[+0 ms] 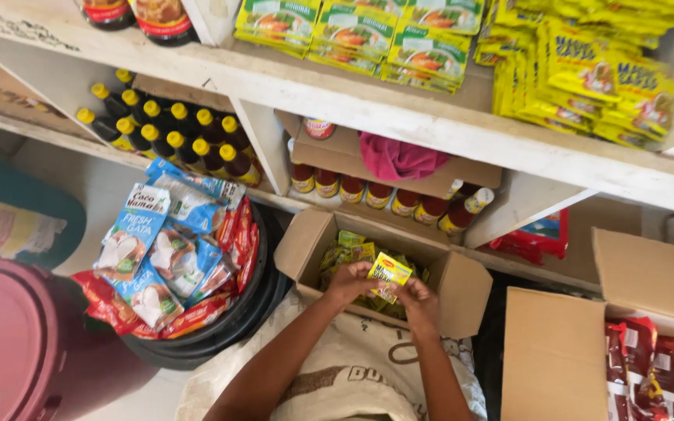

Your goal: Organizing and stacking seasoning sachets on a store shelf.

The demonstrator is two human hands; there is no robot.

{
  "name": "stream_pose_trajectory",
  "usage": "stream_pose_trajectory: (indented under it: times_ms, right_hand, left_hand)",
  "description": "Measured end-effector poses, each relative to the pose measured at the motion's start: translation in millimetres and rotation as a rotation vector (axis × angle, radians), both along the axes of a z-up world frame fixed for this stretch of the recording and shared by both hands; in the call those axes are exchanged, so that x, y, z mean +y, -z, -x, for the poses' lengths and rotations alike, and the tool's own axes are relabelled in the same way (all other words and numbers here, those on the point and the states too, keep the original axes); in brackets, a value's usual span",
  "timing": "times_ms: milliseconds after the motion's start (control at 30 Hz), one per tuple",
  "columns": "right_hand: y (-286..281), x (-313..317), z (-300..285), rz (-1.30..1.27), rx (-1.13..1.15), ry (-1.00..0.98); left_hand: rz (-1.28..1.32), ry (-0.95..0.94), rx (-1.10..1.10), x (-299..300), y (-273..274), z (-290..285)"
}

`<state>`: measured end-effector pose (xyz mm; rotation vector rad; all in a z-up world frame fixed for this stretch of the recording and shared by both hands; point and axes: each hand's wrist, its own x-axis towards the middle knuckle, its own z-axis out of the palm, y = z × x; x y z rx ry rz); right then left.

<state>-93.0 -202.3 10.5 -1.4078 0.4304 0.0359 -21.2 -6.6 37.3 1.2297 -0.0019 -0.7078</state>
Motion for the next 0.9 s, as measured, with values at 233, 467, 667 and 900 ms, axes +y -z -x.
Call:
stream_pose_trajectory:
  times_ms: [233, 467, 667, 900]
  right_hand:
    - [-47.0, 7.2, -18.9, 0.062, -0.174, 0.029]
    - [-112.3, 3.2, -26.8, 0.100, -0.150, 0.150]
    - [-245.6, -17.9, -26.1, 0.309, -0.274, 0.165]
    - [-431.0, -62.2, -48.1, 0.774, -0.561, 0.264]
  left_hand:
    - [0.030, -0.139, -0.081, 1.0, 14.2, -10.6]
    - [-0.029, -0.125, -0.064, -1.5, -62.6, -19.6]
    - [0.011, -0.125, -0.224, -16.5, -195.2, -26.6]
    - [0.107, -0.136, -0.746, -71.8, -355.4, -73.4]
